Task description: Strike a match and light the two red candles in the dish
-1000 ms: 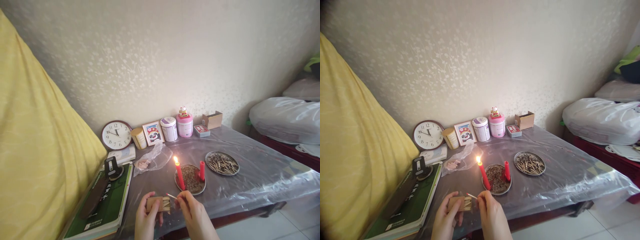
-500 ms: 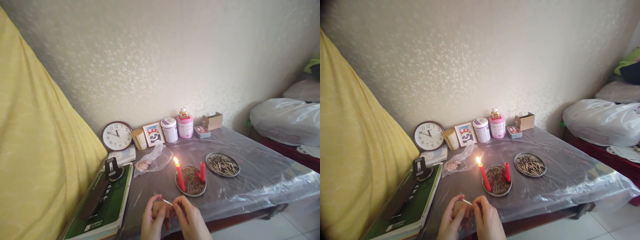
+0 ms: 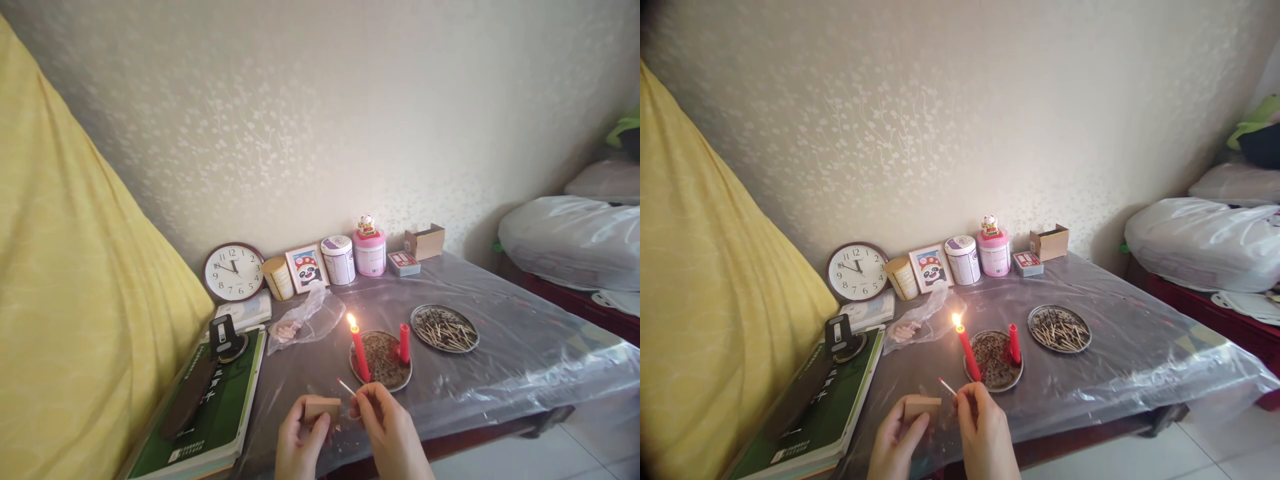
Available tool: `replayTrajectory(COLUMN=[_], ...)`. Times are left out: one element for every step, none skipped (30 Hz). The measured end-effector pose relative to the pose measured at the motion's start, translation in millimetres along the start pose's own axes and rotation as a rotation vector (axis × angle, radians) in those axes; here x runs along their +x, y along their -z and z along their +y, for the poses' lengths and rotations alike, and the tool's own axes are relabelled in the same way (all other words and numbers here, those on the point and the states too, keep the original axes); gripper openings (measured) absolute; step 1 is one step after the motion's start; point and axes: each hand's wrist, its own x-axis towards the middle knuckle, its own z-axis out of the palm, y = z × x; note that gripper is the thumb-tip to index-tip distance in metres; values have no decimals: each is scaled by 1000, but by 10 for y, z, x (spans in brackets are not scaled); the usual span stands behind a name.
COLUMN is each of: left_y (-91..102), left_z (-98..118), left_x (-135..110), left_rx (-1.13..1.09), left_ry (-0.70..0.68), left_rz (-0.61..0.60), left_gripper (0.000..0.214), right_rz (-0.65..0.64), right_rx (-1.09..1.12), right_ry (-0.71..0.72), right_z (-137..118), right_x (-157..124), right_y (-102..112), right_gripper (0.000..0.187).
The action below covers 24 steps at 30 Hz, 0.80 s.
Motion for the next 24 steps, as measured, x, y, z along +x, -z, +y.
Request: replayTrajectory(left_y=[-4,-7,-10,-11,-10,-7,-2,5,14,24,36,47,58,66,73,77,79,81,83,86,92,99,109,119], left_z=[2,2,0,-3,-7,-10,-11,-8,-3,6,18,31,44,58,69,79,87,92,94,94,92,89,85,83], left_x=[-7,-13,-18,-19,-19,-16,-11,-4,2,7,12,14,15,14,11,8,5,3,2,3,5,9,15,20], left_rx=[-19,-49,-86,-132,-186,-248,-314,-376,-427,-467,-498,-520,-537,-549,-559,-566,-570,-573,-573,-569,-564,-557,-550,-544], left_ry=[2,11,23,43,69,100,134,172,211,246,274,295,311,324,334,345,354,361,365,368,372,378,385,394], left_rz=[-17,-37,-63,-90,-117,-145,-176,-210,-239,-260,-271,-271,-266,-261,-260,-263,-267,-269,-269,-267,-264,-262,-263,-264], left_gripper=[28,29,31,33,32,30,28,26,24,23,22,21,20,17,16,16,17,17,17,17,16,15,14,14], right_rz=[6,8,10,10,4,-7,-25,-45,-65,-82,-91,-95,-101,-104,-109,-115,-116,-115,-109,-105,-101,-95,-93,-101], right_rx=[-10,-22,-37,-55,-75,-98,-123,-149,-173,-195,-215,-231,-241,-247,-250,-250,-251,-252,-250,-246,-242,-240,-239,-237], right_ry=[-6,-9,-10,-7,-1,7,16,26,36,48,61,73,85,94,101,107,111,114,120,128,136,145,151,154], right_z=[1,3,4,7,10,14,19,24,30,37,43,48,52,53,53,50,46,41,36,31,27,21,14,4], right_x=[3,5,5,4,-1,-7,-16,-24,-32,-37,-40,-41,-40,-39,-37,-36,-36,-37,-39,-41,-44,-48,-51,-54], right_y=[2,3,1,-4,-12,-23,-37,-53,-69,-84,-97,-108,-114,-118,-117,-114,-109,-102,-95,-88,-82,-75,-70,-64], right_gripper=[26,25,25,24,24,23,22,22,21,20,20,20,20,21,21,21,21,21,21,21,21,20,20,19])
